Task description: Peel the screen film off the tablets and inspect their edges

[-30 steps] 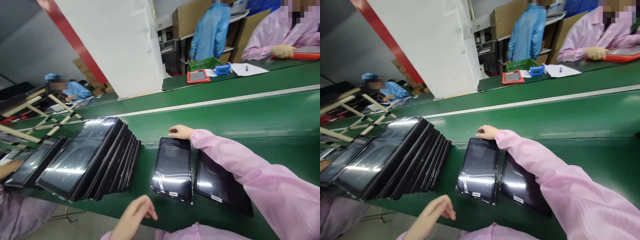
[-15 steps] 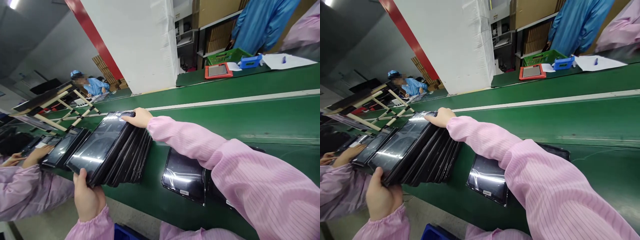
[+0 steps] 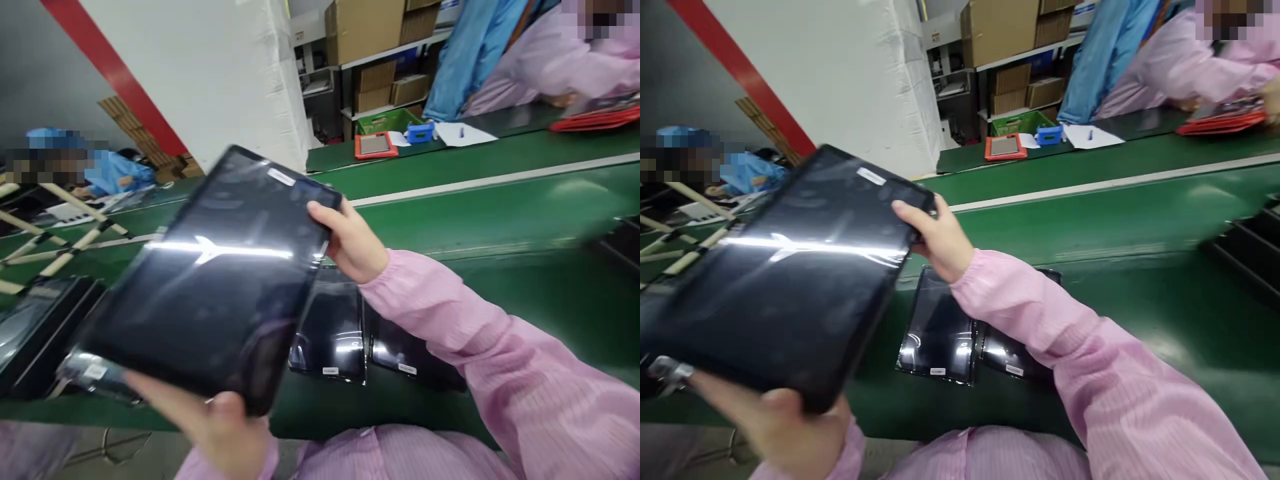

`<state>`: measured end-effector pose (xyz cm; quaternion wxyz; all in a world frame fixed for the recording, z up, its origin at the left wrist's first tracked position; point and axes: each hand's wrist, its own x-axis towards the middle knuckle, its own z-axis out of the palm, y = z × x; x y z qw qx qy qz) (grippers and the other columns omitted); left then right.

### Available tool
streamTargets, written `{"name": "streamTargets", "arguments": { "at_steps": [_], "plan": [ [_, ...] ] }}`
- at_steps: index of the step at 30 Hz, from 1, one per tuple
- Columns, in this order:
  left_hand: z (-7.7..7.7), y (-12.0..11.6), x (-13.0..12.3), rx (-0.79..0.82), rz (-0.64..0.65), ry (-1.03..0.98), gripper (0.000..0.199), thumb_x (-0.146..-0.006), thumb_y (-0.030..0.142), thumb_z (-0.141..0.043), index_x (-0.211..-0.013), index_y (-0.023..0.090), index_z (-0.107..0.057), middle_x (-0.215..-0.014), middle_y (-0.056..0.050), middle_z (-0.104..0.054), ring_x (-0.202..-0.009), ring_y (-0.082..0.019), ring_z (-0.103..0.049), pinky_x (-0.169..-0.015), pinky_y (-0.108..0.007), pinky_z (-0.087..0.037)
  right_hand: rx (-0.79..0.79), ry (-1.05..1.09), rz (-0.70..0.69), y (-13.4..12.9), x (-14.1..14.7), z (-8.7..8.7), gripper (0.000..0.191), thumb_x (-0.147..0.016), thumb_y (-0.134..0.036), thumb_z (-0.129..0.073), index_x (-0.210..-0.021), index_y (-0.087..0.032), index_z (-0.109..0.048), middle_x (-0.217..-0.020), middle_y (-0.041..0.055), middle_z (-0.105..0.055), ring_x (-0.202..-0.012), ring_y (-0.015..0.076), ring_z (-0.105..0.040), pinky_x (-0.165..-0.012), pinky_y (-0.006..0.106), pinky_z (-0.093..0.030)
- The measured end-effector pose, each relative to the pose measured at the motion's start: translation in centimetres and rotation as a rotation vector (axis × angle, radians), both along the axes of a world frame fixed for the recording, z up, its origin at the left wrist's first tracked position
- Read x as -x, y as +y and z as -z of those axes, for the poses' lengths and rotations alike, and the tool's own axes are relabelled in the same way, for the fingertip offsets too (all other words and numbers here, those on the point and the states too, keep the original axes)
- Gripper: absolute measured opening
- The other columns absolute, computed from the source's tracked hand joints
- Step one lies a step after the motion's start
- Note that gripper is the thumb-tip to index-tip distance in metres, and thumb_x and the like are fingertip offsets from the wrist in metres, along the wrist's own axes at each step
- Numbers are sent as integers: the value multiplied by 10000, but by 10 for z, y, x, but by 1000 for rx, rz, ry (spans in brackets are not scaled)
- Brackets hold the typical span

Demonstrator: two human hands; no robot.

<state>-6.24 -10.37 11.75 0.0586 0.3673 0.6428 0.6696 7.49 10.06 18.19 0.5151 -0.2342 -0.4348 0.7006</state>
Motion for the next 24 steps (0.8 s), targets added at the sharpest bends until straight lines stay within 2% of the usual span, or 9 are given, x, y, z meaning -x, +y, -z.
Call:
{"name": "streamTargets", "arguments": {
  "at_steps": [3, 5, 7, 9, 10, 12, 15, 20, 24],
  "plan": [
    [38, 21, -40, 44, 417, -54, 942, -885, 597, -521, -1583, 334, 55, -1691, 24, 20, -1543, -314, -84, -1253, -481, -163, 114, -133, 213, 12, -83, 36, 341, -730, -326, -740, -1032, -255, -599, -948, 6, -725, -844, 195, -699, -718, 320, -607],
    [62, 36, -41, 78, 473, -93, 984, -893, 636, -474, -1561, 310, 170, -1691, -37, -2, -1536, -314, -135, -1234, -504, -200, 188, -286, 357, 17, -141, 63, 264, -722, -295, -708, -968, -251, -623, -919, 10, -734, -810, 197, -703, -713, 330, -607],
    [80, 54, -22, 252, 466, -81, 935, -939, 602, -424, -1558, 260, 188, -1690, -73, 4, -1545, -268, -108, -1246, -474, -152, 243, -366, 432, 15, -190, 87, 236, -715, -271, -702, -940, -245, -632, -898, 32, -742, -764, 212, -705, -674, 351, -604],
    [95, 72, 4, 495, 464, -21, 905, -920, 578, -502, -1595, 225, -13, -1688, -84, -43, -1550, -264, -77, -1257, -449, -79, 294, -438, 468, 8, -225, 106, 198, -726, -266, -696, -915, -237, -645, -880, 56, -752, -724, 221, -708, -654, 365, -601],
    [102, 80, 15, 609, 494, -46, 878, -892, 566, -565, -1588, 227, -150, -1679, -92, -121, -1542, -282, -129, -1254, -451, -106, 317, -473, 473, 4, -236, 115, 180, -737, -273, -691, -908, -231, -654, -874, 69, -757, -712, 227, -711, -650, 373, -600],
    [116, 90, 29, 759, 595, -193, 810, -873, 553, -606, -1553, 251, -286, -1653, -90, -236, -1523, -286, -212, -1247, -439, -159, 352, -536, 466, -2, -249, 131, 168, -755, -299, -684, -903, -220, -676, -873, 93, -763, -712, 239, -720, -654, 382, -599],
    [135, 93, 31, 787, 731, -346, 770, -845, 508, -669, -1511, 264, -370, -1608, -80, -351, -1489, -276, -309, -1232, -405, -221, 366, -614, 474, -4, -251, 157, 207, -756, -343, -700, -906, -201, -694, -870, 114, -765, -739, 252, -730, -671, 382, -604],
    [153, 85, 22, 686, 684, -454, 746, -825, 470, -699, -1486, 275, -414, -1577, -61, -411, -1440, -273, -404, -1193, -367, -318, 317, -738, 669, -1, -244, 188, 472, -776, -428, -686, -1180, -188, -636, -981, 121, -759, -840, 265, -733, -770, 409, -607],
    [153, 76, 14, 617, 693, -506, 735, -827, 447, -700, -1487, 285, -419, -1580, -41, -410, -1440, -264, -403, -1183, -353, -338, 204, -870, 762, -4, -235, 194, 570, -795, -442, -655, -1268, -129, -608, -1189, 180, -701, -1114, 308, -663, -1015, 479, -504]
  ]
}}
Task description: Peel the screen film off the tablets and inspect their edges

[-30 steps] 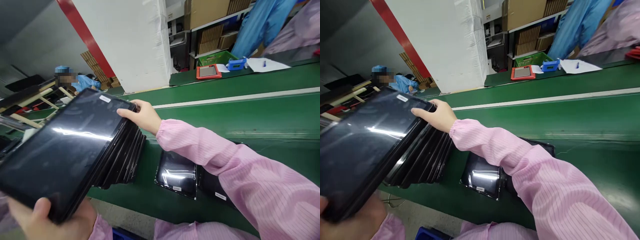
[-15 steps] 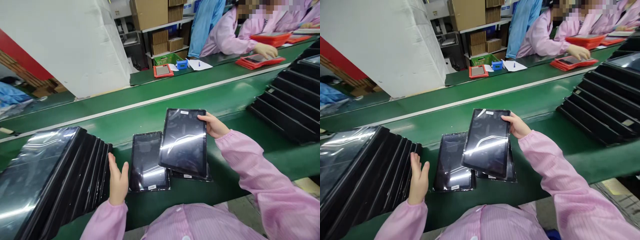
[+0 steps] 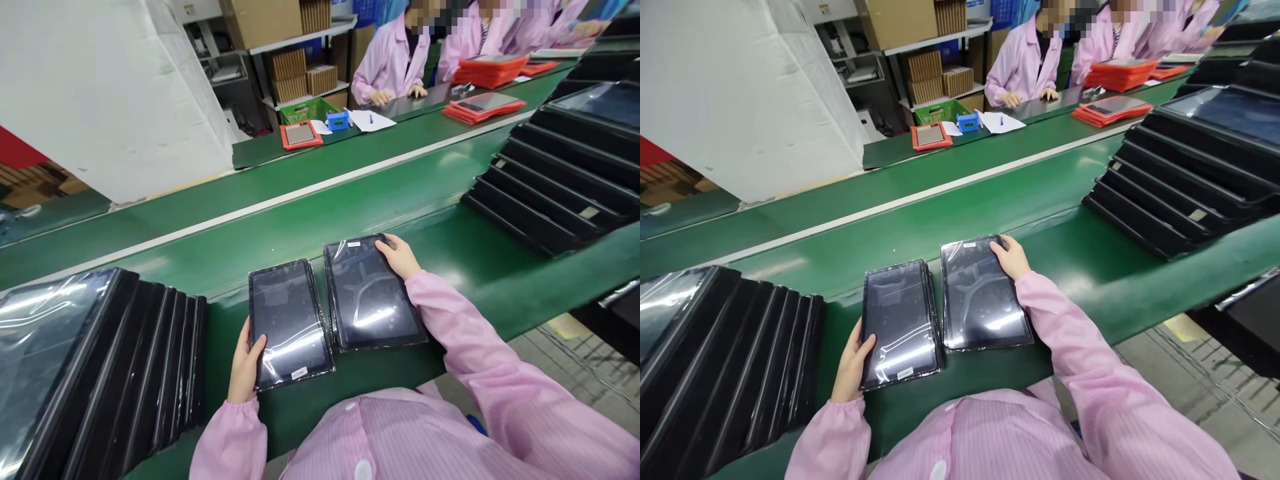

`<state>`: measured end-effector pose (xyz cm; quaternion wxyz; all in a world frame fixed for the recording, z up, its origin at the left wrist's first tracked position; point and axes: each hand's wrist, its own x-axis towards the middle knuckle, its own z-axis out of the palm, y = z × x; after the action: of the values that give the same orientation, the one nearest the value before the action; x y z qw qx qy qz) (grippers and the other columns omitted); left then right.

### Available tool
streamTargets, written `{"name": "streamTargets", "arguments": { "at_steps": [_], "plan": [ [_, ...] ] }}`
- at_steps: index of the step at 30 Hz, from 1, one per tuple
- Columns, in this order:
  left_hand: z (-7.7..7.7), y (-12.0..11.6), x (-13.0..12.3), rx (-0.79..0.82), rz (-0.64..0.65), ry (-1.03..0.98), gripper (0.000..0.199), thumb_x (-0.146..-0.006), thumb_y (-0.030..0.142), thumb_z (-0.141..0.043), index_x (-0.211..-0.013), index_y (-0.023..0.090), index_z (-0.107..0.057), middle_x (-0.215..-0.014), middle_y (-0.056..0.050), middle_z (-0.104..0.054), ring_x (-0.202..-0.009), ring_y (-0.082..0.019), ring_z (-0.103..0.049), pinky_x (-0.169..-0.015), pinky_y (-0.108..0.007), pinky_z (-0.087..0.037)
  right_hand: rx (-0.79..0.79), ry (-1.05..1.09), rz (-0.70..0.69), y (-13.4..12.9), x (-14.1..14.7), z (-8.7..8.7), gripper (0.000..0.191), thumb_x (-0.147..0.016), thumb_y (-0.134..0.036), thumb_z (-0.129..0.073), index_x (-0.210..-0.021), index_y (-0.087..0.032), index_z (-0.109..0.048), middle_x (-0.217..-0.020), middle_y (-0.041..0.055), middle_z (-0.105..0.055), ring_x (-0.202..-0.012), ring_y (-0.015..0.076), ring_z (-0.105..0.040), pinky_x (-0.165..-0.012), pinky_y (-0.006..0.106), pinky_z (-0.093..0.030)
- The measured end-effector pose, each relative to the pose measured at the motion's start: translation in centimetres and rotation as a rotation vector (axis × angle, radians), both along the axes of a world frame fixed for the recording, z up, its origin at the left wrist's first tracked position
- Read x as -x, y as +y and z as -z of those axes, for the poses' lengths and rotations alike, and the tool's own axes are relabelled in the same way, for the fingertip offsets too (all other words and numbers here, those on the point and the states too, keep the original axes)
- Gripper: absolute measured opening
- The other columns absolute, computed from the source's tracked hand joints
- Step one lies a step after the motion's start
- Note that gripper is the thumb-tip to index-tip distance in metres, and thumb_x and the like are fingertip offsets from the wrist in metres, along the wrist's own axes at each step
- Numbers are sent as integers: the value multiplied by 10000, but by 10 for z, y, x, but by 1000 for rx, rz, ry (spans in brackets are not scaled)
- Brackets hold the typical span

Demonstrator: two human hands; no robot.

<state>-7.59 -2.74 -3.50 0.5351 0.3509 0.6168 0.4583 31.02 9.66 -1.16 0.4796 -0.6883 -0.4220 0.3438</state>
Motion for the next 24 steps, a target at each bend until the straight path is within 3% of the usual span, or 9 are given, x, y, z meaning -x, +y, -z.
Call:
{"name": "streamTargets", "arguments": {
  "at_steps": [3, 6, 9, 12, 14, 18, 21, 24],
  "plan": [
    [-4, -6, -7, 21, -24, -4, 738, -835, 439, -694, -1498, 293, -403, -1588, -37, -396, -1444, -267, -395, -1191, -366, -330, -58, -129, -22, -5, 10, -2, 638, -783, -379, -672, -1360, -130, -561, -1451, 187, -527, -1393, 327, -433, -1201, 500, -276],
    [-6, -9, -12, 26, -31, -5, 730, -846, 433, -683, -1501, 287, -396, -1591, -40, -390, -1451, -265, -384, -1200, -369, -312, -75, -191, -64, -12, 12, 0, 792, -774, -345, -688, -1493, -157, -415, -1603, 147, -324, -1511, 301, -215, -1253, 474, -119],
    [-6, -11, -14, 25, -25, -14, 730, -851, 441, -674, -1504, 285, -387, -1592, -38, -387, -1454, -262, -378, -1198, -363, -312, -12, -155, -140, -20, 5, 7, 863, -794, -408, -671, -1536, -144, -320, -1591, 178, -339, -1477, 318, -311, -1226, 494, -220],
    [-3, -20, -21, 51, -27, 16, 735, -869, 482, -639, -1520, 308, -346, -1608, -25, -357, -1480, -257, -330, -1214, -364, -275, 31, -94, -275, -20, -5, 11, 865, -799, -460, -660, -1532, -146, -325, -1558, 166, -408, -1419, 295, -426, -1191, 438, -323],
    [0, -30, -29, 62, -44, 71, 736, -892, 516, -594, -1536, 311, -302, -1632, -21, -305, -1507, -252, -266, -1236, -371, -212, 39, -69, -361, -13, -10, 10, 880, -783, -473, -679, -1533, -173, -330, -1574, 131, -396, -1424, 277, -423, -1199, 405, -312],
    [4, -44, -41, 82, -33, 189, 746, -930, 546, -510, -1562, 287, -210, -1667, -20, -202, -1539, -219, -149, -1253, -358, -117, 75, -29, -499, 8, -10, 5, 890, -755, -488, -725, -1532, -269, -350, -1596, 55, -373, -1451, 291, -378, -1217, 441, -271],
    [4, -31, -38, 87, 10, 217, 769, -928, 539, -509, -1567, 250, -193, -1670, -43, -190, -1540, -217, -146, -1254, -357, -107, 93, -6, -538, 17, -8, 7, 871, -789, -501, -697, -1547, -287, -326, -1617, 34, -332, -1484, 295, -311, -1237, 451, -207],
    [-1, 1, -30, 42, 9, 245, 748, -921, 522, -510, -1548, 197, -262, -1655, -73, -236, -1534, -222, -176, -1253, -349, -110, 80, -5, -519, 15, -6, 10, 868, -812, -524, -664, -1559, -263, -308, -1640, 38, -274, -1512, 300, -232, -1253, 450, -131]
  ]
}}
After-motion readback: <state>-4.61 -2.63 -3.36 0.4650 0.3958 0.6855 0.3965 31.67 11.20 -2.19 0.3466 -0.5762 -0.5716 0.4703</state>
